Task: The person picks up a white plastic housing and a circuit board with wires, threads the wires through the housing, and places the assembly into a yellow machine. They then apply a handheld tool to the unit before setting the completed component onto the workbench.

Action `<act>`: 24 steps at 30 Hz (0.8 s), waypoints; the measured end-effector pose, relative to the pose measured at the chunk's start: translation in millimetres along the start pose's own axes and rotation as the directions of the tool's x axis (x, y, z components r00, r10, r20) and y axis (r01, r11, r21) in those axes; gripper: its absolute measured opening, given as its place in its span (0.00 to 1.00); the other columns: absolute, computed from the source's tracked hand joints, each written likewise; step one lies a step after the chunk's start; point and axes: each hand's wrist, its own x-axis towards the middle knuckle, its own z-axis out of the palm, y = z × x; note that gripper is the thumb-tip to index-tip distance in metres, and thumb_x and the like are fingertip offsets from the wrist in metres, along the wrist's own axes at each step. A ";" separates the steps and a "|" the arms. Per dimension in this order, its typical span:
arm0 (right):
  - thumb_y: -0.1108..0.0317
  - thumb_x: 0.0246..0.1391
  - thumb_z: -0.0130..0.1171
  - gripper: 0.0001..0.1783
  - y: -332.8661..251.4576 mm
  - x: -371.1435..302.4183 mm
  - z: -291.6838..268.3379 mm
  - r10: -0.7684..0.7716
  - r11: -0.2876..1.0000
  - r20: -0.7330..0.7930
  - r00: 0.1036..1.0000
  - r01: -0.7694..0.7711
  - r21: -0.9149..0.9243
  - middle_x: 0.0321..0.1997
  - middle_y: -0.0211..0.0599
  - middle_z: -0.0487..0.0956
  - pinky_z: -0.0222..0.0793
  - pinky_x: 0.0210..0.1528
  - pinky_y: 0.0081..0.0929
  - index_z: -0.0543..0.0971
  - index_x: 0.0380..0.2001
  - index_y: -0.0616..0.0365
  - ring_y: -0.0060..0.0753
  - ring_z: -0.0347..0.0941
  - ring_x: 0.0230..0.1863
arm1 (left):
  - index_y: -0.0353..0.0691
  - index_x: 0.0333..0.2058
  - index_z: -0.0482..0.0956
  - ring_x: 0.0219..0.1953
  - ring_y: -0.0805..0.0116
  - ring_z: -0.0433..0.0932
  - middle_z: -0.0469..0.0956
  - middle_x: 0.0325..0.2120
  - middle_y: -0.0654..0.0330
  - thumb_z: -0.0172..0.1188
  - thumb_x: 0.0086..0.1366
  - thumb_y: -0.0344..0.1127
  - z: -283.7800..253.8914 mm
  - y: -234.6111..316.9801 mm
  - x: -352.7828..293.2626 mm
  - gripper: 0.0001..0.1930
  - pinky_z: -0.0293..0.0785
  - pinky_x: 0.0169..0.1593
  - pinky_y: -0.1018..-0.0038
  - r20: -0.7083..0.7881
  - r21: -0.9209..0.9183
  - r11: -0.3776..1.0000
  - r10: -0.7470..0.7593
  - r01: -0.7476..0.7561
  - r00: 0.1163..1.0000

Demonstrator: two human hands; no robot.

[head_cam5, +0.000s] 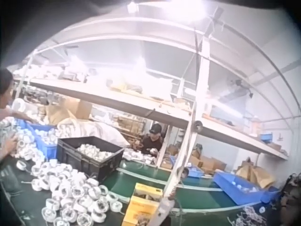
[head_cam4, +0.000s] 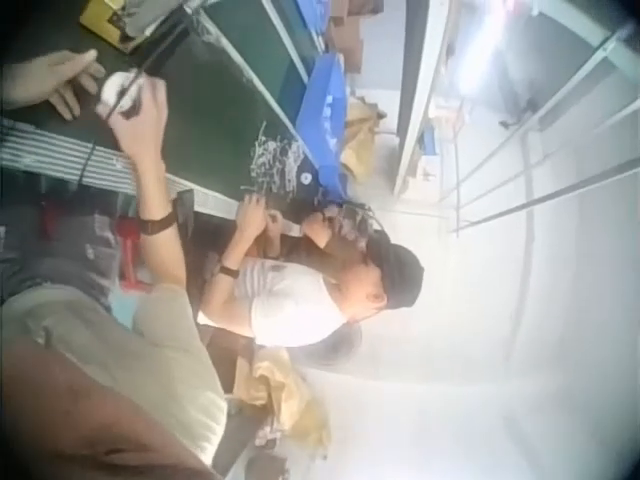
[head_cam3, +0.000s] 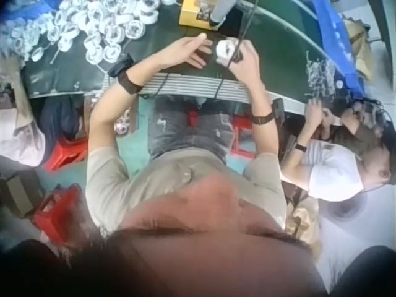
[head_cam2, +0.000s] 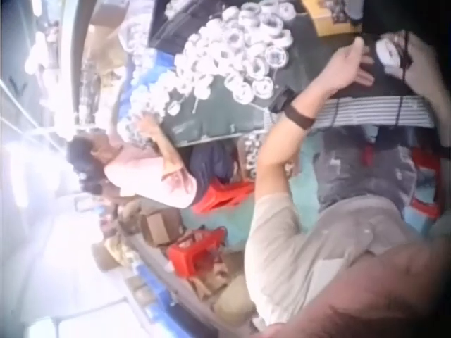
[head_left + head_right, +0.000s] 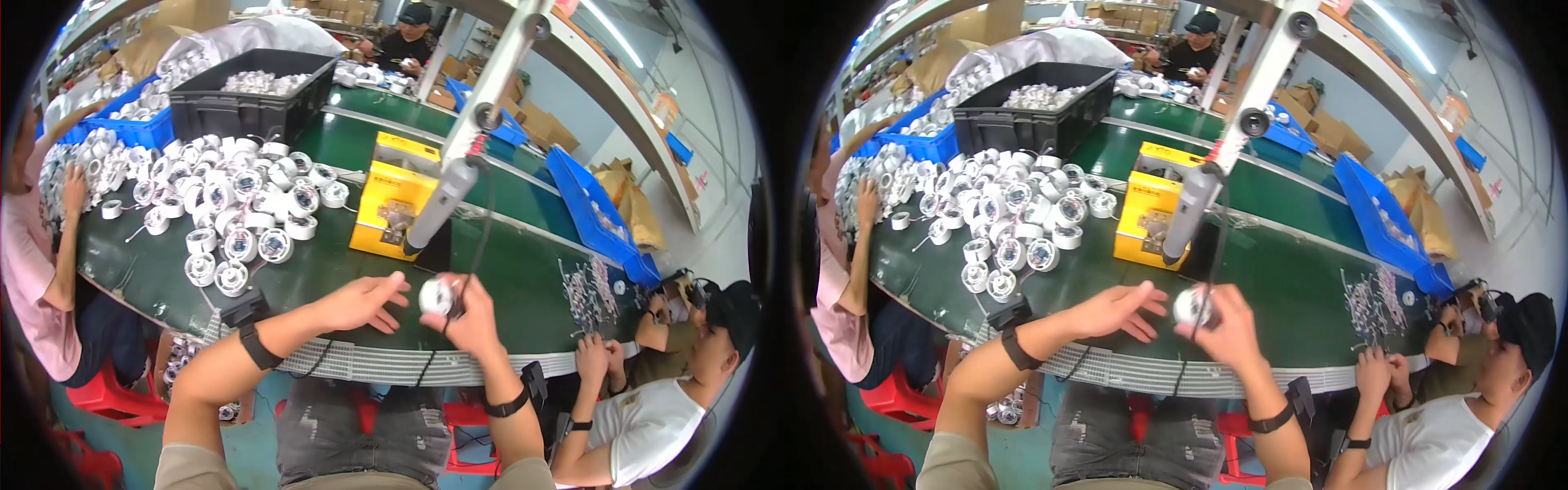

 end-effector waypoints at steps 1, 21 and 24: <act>0.60 0.29 0.78 0.36 -13.9 -0.8 9.4 -0.058 0.998 0.037 0.998 0.059 -0.016 0.37 0.39 0.74 0.71 0.38 0.28 0.77 0.45 0.60 0.34 0.74 0.35 | 0.30 0.57 0.65 0.39 0.60 0.80 0.75 0.45 0.49 0.39 0.71 0.57 1.0 4.9 -1.3 0.33 0.80 0.44 0.70 0.082 -0.079 0.997 -0.004 0.011 0.997; 0.77 0.38 0.59 0.03 -9.2 25.0 25.9 -0.032 0.957 -0.062 0.998 0.048 0.287 0.38 0.38 0.71 0.65 0.40 0.27 0.75 0.20 0.64 0.35 0.70 0.40 | 0.35 0.55 0.65 0.48 0.62 0.78 0.73 0.48 0.55 0.46 0.72 0.43 -9.6 26.4 -0.3 0.20 0.78 0.51 0.63 -0.091 -0.425 0.901 0.049 -0.083 0.995; 0.73 0.39 0.62 0.04 -11.6 24.9 27.1 0.026 0.958 -0.051 0.998 -0.010 0.286 0.37 0.38 0.73 0.68 0.41 0.29 0.77 0.19 0.62 0.38 0.73 0.39 | 0.34 0.55 0.65 0.48 0.62 0.78 0.74 0.48 0.55 0.45 0.72 0.44 -10.4 23.5 1.6 0.21 0.79 0.50 0.63 -0.082 -0.404 0.912 0.035 -0.065 0.996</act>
